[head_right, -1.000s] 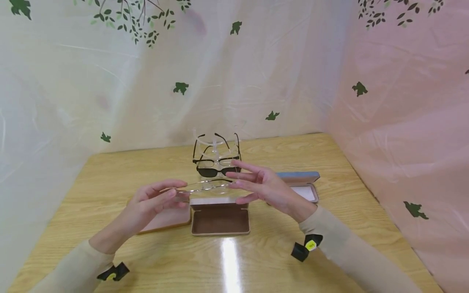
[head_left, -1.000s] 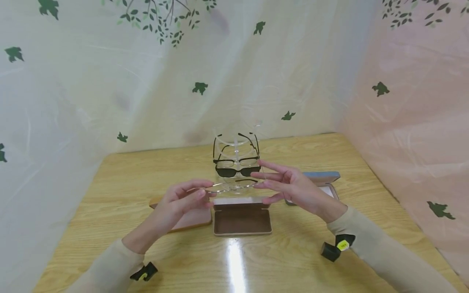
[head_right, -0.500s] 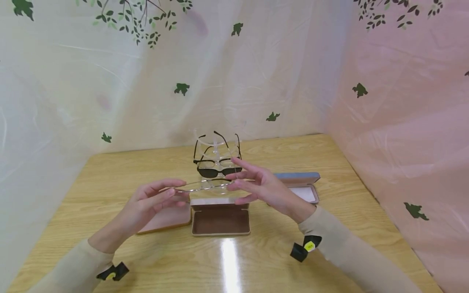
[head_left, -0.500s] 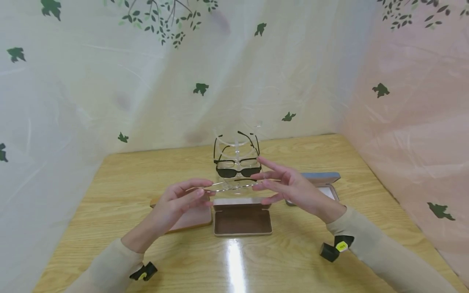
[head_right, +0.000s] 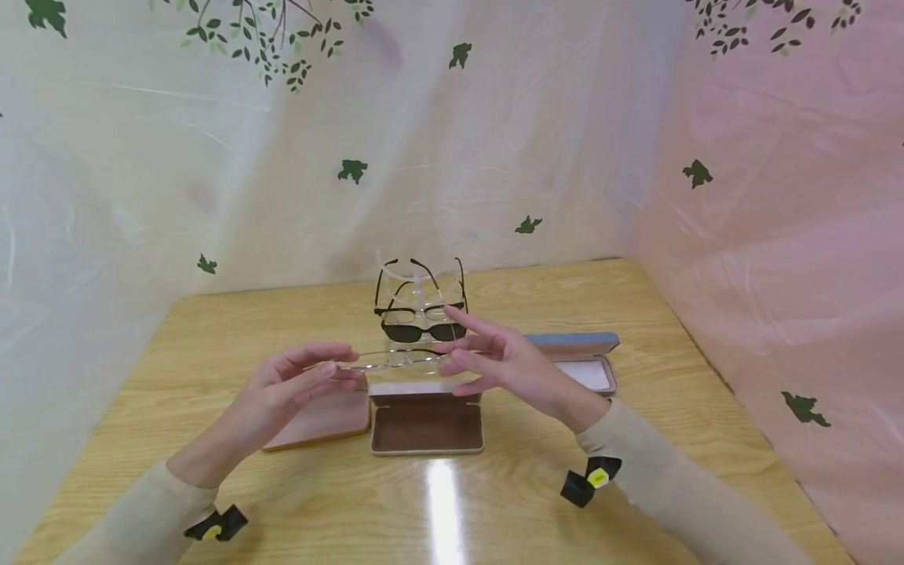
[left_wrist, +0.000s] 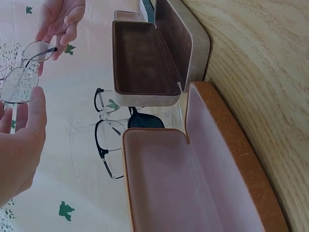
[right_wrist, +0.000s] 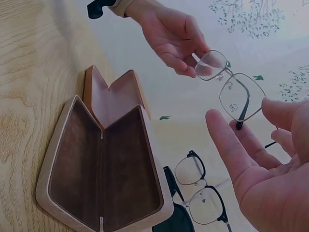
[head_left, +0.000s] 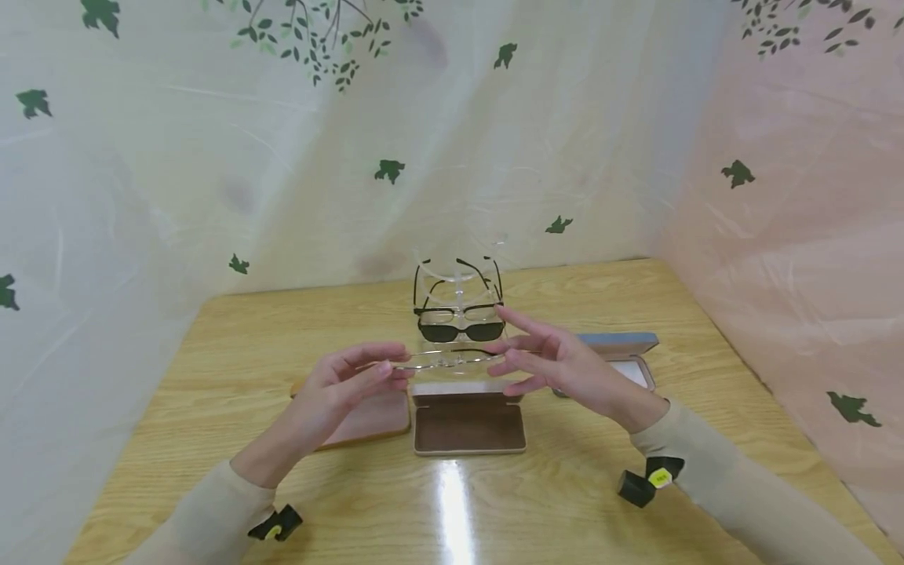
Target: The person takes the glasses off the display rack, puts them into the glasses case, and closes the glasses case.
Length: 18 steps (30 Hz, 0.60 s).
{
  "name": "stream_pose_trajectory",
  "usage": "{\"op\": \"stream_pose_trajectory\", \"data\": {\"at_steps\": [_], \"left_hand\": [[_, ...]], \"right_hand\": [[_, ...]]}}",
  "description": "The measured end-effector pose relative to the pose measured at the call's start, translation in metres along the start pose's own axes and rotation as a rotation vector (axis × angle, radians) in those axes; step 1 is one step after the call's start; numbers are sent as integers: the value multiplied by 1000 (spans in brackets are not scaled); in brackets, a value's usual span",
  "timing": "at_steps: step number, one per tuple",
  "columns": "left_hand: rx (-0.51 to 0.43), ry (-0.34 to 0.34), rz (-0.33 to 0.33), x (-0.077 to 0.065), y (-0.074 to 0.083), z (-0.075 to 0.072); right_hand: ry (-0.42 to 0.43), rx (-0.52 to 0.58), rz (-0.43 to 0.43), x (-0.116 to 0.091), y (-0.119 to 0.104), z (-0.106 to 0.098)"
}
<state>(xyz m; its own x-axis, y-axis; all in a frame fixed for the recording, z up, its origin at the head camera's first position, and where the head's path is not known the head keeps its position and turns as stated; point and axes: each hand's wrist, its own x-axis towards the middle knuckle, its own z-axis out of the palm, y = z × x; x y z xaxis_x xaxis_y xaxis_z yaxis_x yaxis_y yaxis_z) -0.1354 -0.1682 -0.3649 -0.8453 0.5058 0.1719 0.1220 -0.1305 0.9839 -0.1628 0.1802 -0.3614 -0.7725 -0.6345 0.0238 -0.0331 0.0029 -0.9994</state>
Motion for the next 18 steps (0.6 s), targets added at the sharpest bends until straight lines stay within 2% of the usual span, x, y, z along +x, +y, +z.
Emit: {"op": "stream_pose_trajectory", "data": {"at_steps": [4,8,11,15,18], "left_hand": [[-7,-1,18,0,1,-1],[3,52,0,1,0,3],[-45,104,-62,4,-3,12],[-123,140,-138,8,-6,23],[-146,152,-152,9,-7,26]], "right_hand": [[-44,-4,-21,0,2,2],[-49,8,-16,1,6,9],[-33,47,36,4,10,21],[-53,77,91,8,13,38],[-33,46,63,9,11,43]]}}
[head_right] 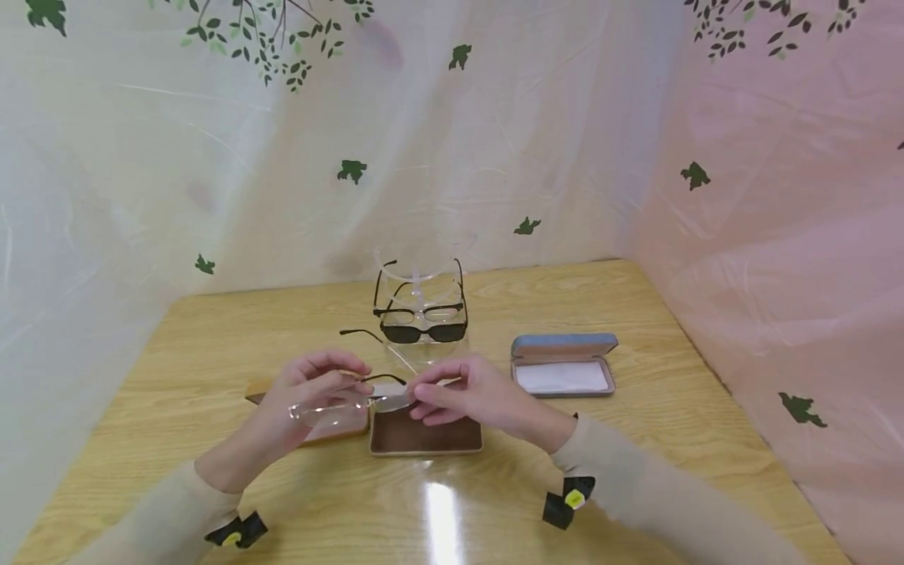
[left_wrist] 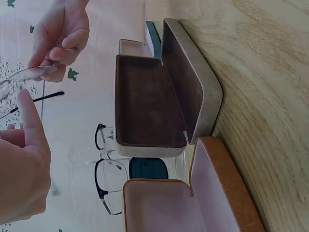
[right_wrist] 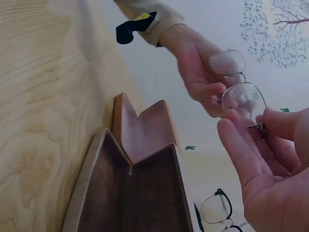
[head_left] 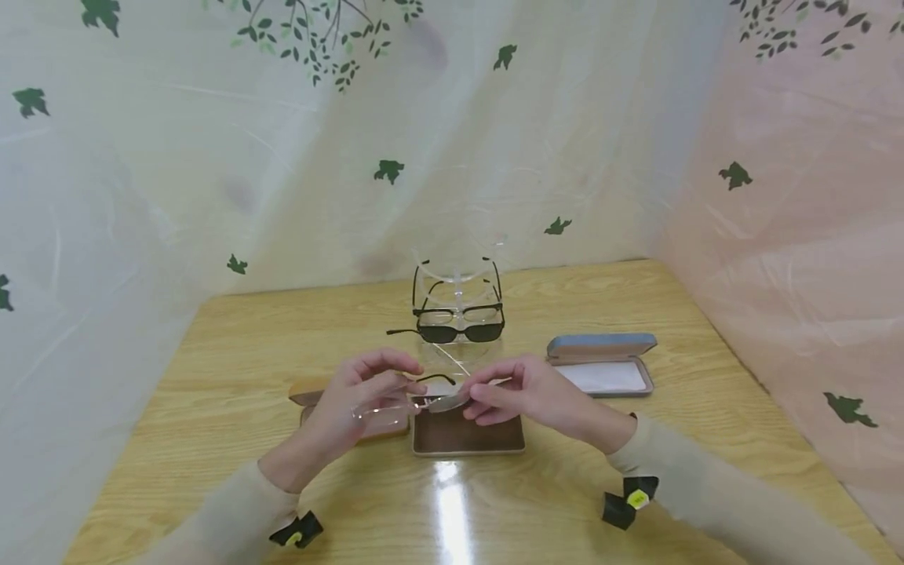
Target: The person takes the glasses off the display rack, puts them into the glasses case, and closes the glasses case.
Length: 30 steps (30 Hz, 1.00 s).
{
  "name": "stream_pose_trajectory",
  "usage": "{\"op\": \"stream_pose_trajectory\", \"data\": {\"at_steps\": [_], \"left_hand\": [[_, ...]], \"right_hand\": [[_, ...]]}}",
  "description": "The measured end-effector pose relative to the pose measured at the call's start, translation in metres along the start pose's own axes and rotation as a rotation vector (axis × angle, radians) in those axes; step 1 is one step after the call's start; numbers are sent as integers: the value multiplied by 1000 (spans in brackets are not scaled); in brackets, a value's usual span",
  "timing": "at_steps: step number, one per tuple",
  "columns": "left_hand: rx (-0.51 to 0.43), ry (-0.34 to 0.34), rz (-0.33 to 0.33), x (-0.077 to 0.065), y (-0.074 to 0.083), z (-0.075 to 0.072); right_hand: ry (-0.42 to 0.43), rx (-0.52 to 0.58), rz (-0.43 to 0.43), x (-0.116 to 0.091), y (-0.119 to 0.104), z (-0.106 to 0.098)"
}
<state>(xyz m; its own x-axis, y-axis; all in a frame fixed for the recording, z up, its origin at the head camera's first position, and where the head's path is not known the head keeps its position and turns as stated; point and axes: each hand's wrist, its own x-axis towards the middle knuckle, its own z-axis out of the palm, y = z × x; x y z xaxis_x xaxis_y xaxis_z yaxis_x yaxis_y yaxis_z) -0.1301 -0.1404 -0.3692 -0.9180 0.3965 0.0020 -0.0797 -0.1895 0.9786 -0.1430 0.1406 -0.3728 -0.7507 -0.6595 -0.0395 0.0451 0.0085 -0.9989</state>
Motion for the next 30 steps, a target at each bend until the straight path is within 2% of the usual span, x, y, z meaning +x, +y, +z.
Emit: {"op": "stream_pose_trajectory", "data": {"at_steps": [6,9,11,16,20,24,30], "left_hand": [[-77,-10,-60,-1,0,-2],[-77,-31,-71,-2,-1,-5],[-21,-40,-60,-4,-1,-7],[217,-36,-42,-9,-2,-11],[290,-12,-47,-10,-2,-13],[317,-8,-8,-9,-1,-15],[279,-111,23,-8,3,-17]], "right_hand": [[103,-130,-75,-3,-5,-1],[164,-136,-91,-5,-6,-5],[201,-125,-100,-6,-6,-7],[260,-97,-102,-9,-9,-14],[258,-51,-107,-10,-12,-16],[221,-28,-116,-10,-12,-17],[196,-38,-118,-10,-11,-19]]}}
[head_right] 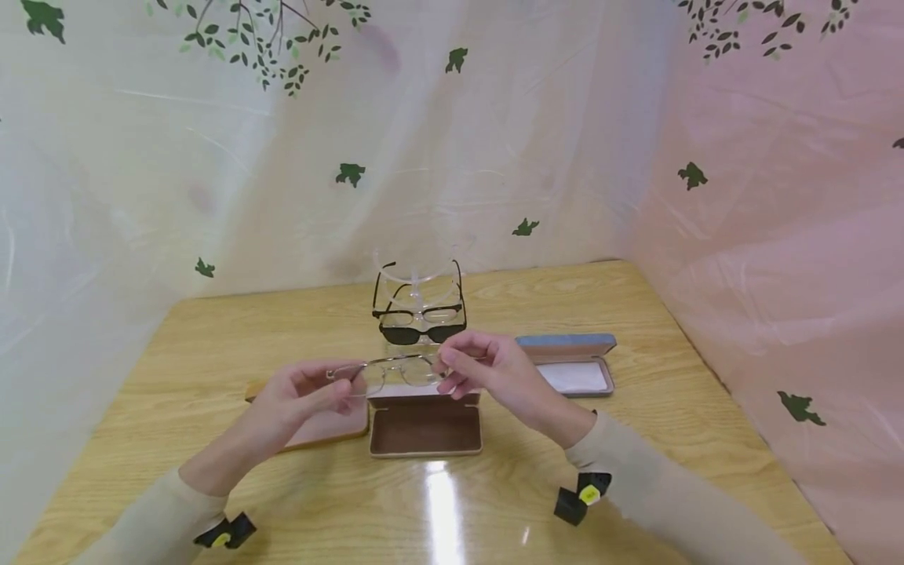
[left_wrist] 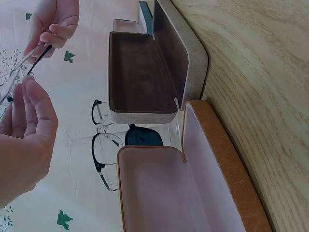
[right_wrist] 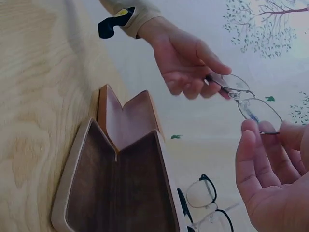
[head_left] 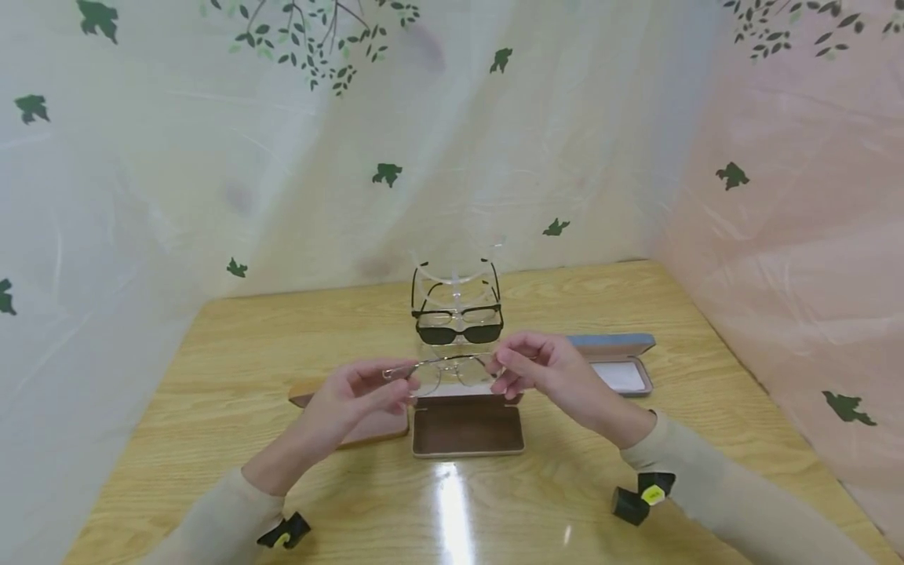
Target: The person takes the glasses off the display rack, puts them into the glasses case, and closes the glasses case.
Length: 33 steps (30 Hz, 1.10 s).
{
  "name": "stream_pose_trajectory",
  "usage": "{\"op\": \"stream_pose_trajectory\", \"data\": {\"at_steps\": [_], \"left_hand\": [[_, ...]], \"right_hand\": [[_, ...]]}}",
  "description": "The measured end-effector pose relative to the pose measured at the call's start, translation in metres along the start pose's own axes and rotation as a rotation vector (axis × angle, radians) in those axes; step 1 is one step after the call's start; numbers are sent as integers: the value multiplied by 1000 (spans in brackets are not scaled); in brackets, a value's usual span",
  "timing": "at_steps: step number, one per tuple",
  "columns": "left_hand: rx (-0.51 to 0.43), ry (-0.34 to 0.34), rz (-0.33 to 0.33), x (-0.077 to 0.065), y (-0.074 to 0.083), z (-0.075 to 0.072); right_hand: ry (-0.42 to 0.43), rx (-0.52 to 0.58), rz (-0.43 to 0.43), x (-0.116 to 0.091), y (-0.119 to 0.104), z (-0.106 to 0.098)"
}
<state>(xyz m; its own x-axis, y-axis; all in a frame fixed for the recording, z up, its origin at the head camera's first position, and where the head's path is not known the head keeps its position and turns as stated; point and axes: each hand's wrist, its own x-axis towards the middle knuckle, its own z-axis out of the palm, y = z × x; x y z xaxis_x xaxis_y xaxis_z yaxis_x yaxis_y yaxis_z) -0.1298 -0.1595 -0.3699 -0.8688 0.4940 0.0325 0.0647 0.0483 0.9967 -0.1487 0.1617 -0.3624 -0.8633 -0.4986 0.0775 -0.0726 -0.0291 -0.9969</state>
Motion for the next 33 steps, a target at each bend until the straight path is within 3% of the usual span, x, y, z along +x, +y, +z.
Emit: {"op": "stream_pose_trajectory", "data": {"at_steps": [4,12,19,28,33], "left_hand": [[-16,-44,23,0,0,-1],[-57,-56,12,1,1,0],[-106,-48,-4,3,0,2],[-150,-74,-116,3,-8,3],[-155,-131,-202,1,-21,2]], "right_hand": [[-42,-55,17,-1,2,-5],[-73,-146,60,-1,3,-10],[-97,-110,65,-2,3,-11],[-91,-92,59,-2,13,-16],[-148,-81,126,-6,28,-21]]}}
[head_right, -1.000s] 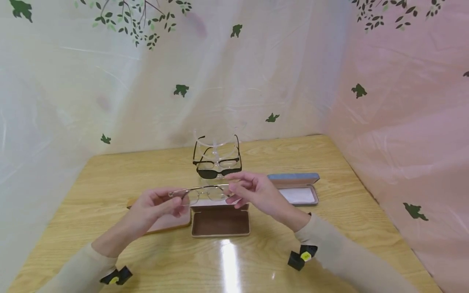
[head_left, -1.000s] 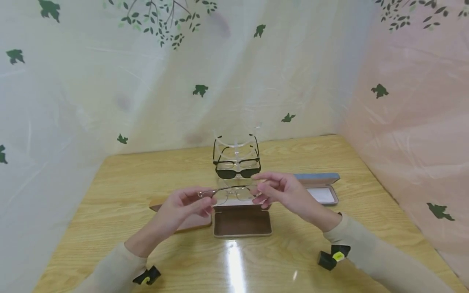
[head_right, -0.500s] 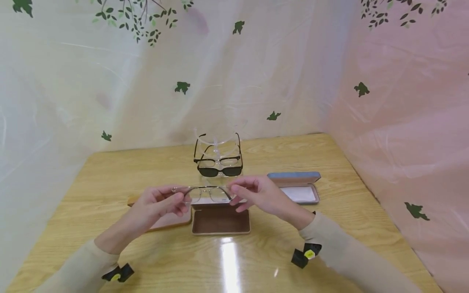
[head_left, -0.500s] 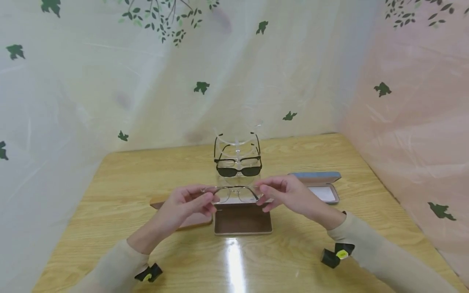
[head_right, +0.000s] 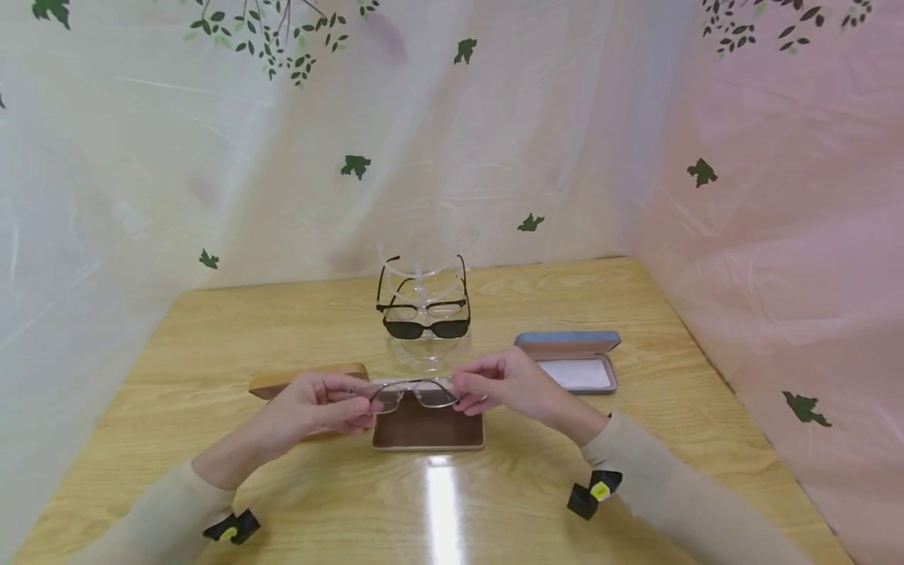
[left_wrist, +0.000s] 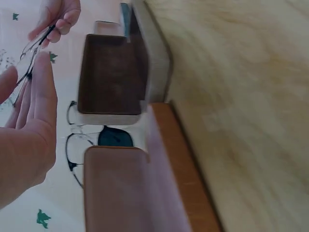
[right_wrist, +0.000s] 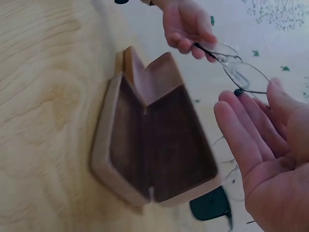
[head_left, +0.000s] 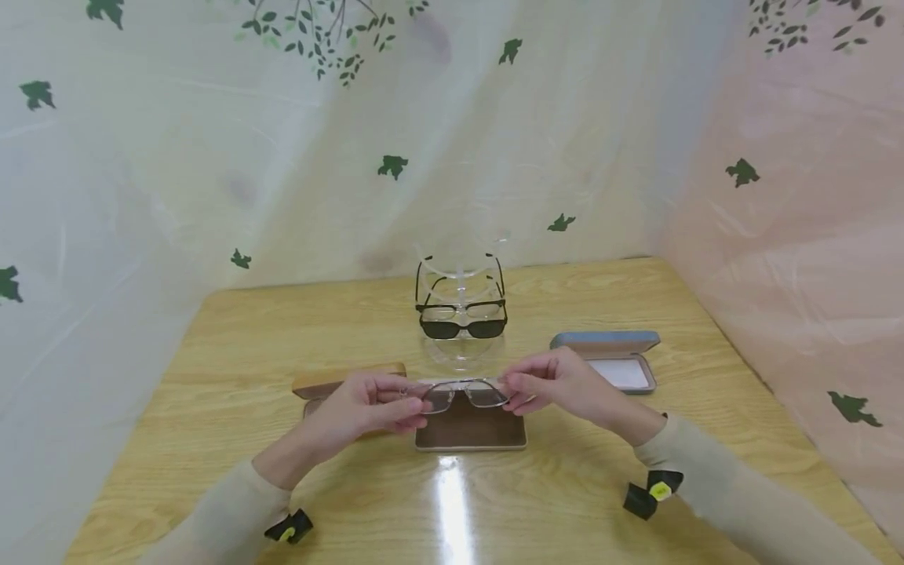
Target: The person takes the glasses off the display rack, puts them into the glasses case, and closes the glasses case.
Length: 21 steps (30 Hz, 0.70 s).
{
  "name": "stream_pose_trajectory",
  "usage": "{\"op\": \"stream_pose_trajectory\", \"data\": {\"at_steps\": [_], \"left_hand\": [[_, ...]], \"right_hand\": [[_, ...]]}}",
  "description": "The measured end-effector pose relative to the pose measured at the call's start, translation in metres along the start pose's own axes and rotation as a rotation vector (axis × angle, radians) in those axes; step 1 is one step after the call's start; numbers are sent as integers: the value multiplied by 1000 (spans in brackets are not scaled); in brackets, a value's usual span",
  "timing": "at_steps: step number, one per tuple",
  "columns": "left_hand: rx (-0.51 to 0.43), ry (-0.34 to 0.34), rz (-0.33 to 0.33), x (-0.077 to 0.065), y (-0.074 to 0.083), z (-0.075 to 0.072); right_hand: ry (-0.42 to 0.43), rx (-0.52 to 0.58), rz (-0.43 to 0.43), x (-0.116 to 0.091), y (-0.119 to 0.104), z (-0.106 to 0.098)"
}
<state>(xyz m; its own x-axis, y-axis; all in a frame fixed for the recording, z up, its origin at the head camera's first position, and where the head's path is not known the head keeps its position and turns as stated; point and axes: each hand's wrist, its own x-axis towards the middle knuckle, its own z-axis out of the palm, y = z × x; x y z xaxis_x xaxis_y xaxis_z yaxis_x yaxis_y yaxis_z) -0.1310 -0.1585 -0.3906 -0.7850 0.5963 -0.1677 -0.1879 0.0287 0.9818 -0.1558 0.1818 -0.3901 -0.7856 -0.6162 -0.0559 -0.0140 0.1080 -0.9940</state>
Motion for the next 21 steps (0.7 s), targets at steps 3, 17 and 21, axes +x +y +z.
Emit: {"op": "stream_pose_trajectory", "data": {"at_steps": [3,17,21], "left_hand": [[40,-47,-54,-1,-10,-1],[88,-6,-166,6,-38,1],[82,12,-170,10,-44,5]], "right_hand": [[-54,7,47,-2,12,-1],[-138,-33,96,-5,45,-3],[-116,-30,140,-5,49,-7]]}}
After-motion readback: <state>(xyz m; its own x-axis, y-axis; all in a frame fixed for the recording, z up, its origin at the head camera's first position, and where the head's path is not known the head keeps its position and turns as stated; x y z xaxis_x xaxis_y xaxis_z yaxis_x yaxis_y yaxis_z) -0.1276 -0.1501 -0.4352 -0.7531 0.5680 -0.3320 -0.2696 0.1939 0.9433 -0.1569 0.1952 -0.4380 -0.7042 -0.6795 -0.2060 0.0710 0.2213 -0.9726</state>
